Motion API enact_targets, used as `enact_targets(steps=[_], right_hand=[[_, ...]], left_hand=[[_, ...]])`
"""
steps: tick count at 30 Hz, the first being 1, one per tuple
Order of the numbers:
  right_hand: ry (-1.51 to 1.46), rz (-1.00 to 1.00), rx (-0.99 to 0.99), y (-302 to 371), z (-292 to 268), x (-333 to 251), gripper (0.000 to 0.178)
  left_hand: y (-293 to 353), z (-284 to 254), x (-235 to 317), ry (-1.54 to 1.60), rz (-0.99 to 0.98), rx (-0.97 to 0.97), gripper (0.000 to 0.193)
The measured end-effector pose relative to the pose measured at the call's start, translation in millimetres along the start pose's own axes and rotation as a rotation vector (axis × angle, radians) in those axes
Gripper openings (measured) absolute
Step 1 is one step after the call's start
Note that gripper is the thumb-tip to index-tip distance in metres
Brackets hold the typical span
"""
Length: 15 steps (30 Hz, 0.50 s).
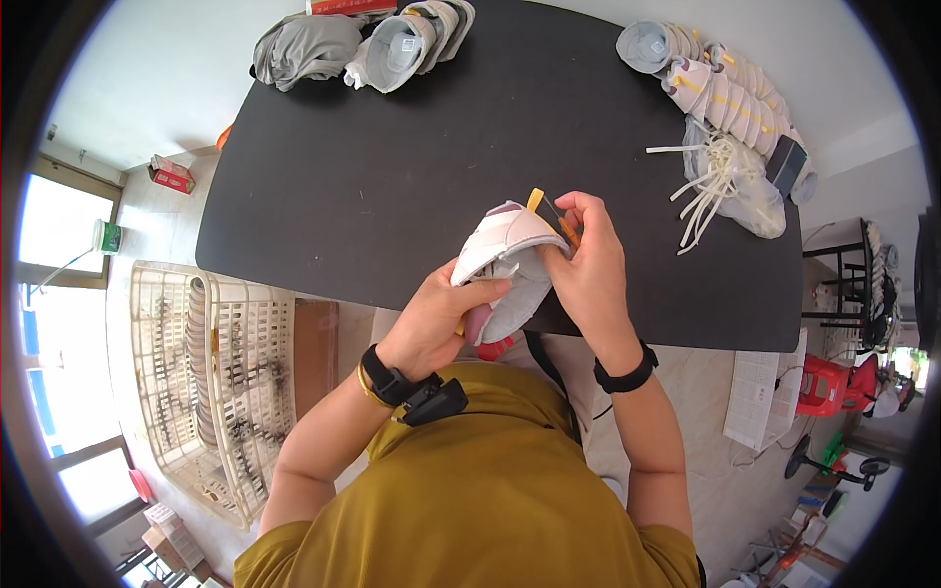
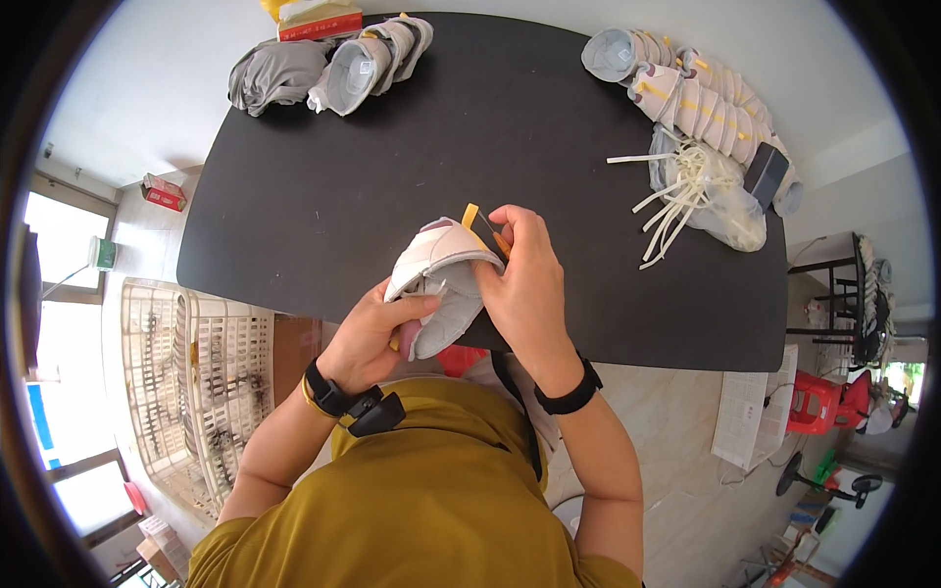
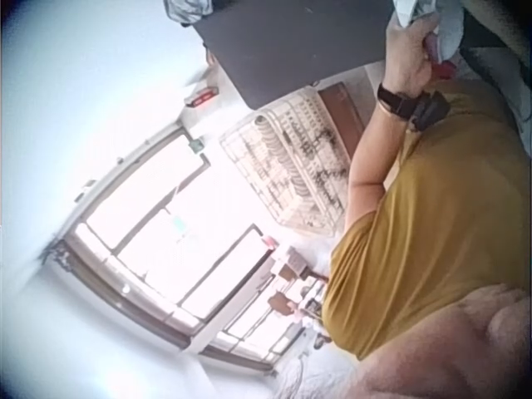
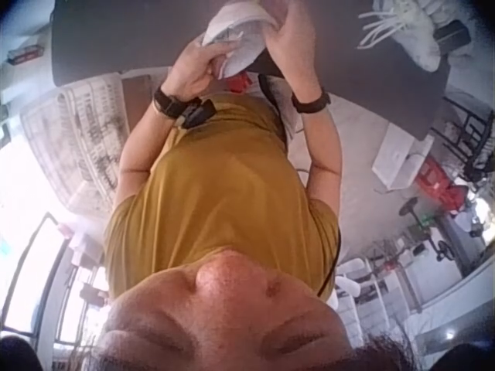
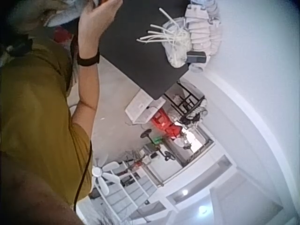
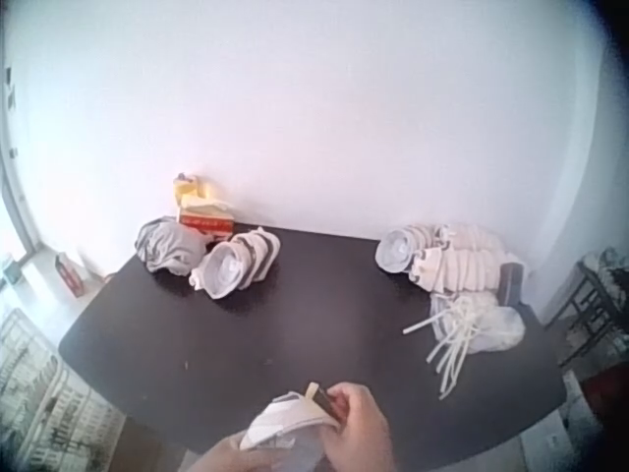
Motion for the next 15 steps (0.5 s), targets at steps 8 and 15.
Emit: enact_targets(steps=[8,15], right_hand=[[0.25,-0.361,0.149,44.4,-24.9,-50.0,0.031],[0.331,-0.385,-0.072,56.1,-3.9,-56.5,0.029]], left_hand=[[2.5,-1.6,-5.2,0.11,-0.079,0.082,0.021],[-3.1,-1.7,0.3,0.052,0.026,0.066,0.02]])
Point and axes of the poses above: each hand's wrist, its own y-axis away from the middle knuckle, its own z-axis out of the palm, x = y × z, the point moved 9 cm from there along -y, towards the middle knuckle, and after that the axes turned 8 degrees about z, right-handed, at the moved point
